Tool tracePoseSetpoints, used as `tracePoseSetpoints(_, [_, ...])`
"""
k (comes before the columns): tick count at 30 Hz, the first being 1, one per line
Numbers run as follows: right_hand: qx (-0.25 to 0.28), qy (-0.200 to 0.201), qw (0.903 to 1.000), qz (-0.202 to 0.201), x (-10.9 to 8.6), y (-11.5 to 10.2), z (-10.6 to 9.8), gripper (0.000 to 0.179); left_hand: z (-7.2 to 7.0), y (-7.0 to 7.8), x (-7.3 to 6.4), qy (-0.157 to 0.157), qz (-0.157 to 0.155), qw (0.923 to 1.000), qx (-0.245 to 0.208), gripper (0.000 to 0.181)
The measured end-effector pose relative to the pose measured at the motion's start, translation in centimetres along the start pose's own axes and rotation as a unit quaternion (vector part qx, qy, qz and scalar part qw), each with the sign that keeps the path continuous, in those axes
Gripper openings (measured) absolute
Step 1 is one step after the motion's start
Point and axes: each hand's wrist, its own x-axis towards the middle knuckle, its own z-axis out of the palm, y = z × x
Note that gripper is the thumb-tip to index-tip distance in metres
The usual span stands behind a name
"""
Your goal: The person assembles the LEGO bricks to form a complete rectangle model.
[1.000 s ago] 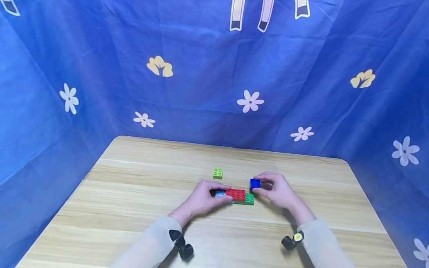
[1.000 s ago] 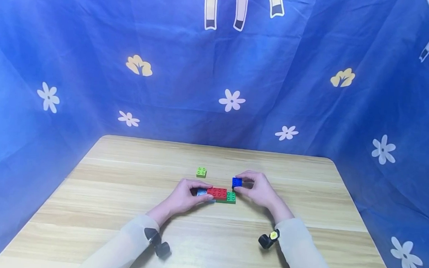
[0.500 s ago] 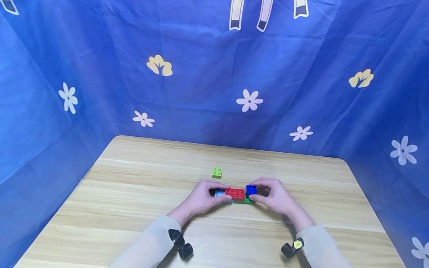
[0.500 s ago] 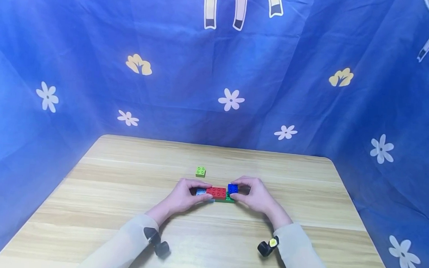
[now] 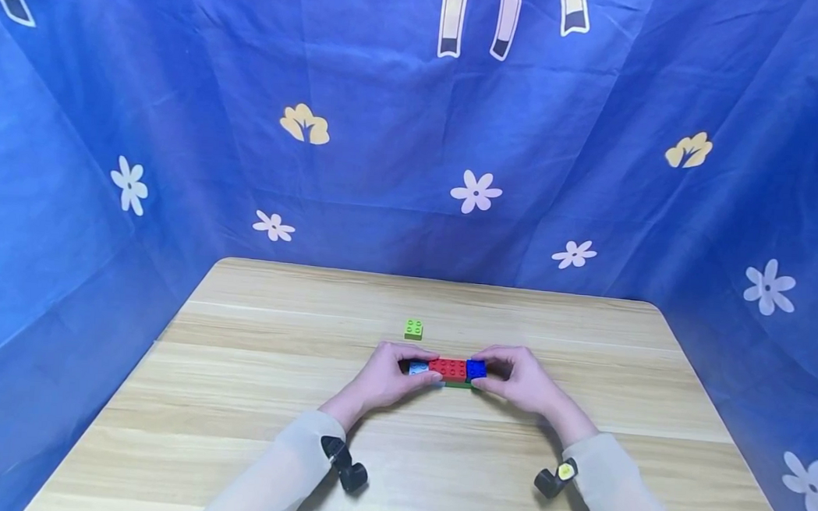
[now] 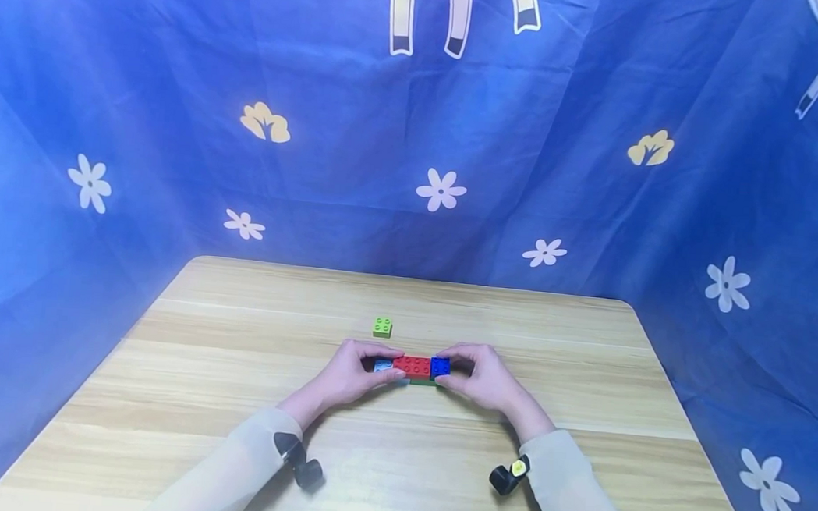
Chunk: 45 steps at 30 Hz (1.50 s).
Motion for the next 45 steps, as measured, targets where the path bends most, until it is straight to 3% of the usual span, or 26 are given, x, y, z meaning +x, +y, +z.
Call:
tracePoseSetpoints(15, [-0.01, -0.006, 0.9997, 0.023, -0.13, -0.48, 0.13, 0.037, -0.09, 0.03, -0.06, -0.002, 0.0, 1.0, 0.0, 0.043])
tracePoseSetpoints(26, [-0.051, -0.01, 0.9984, 0.024, 0.32, -0.32, 0.01, 0.033, -0.09, -0.07, -0.08, -0.004, 0.004, 1.0, 0.002, 0.043])
tracePoseSetpoints(45, [-0.024, -0.001, 0.998, 0.058, 0.26, 0.04, 0.37, 0.032, 0.02, -0.08, -0.24, 0.003, 0.001, 1.0, 0.004, 0.043])
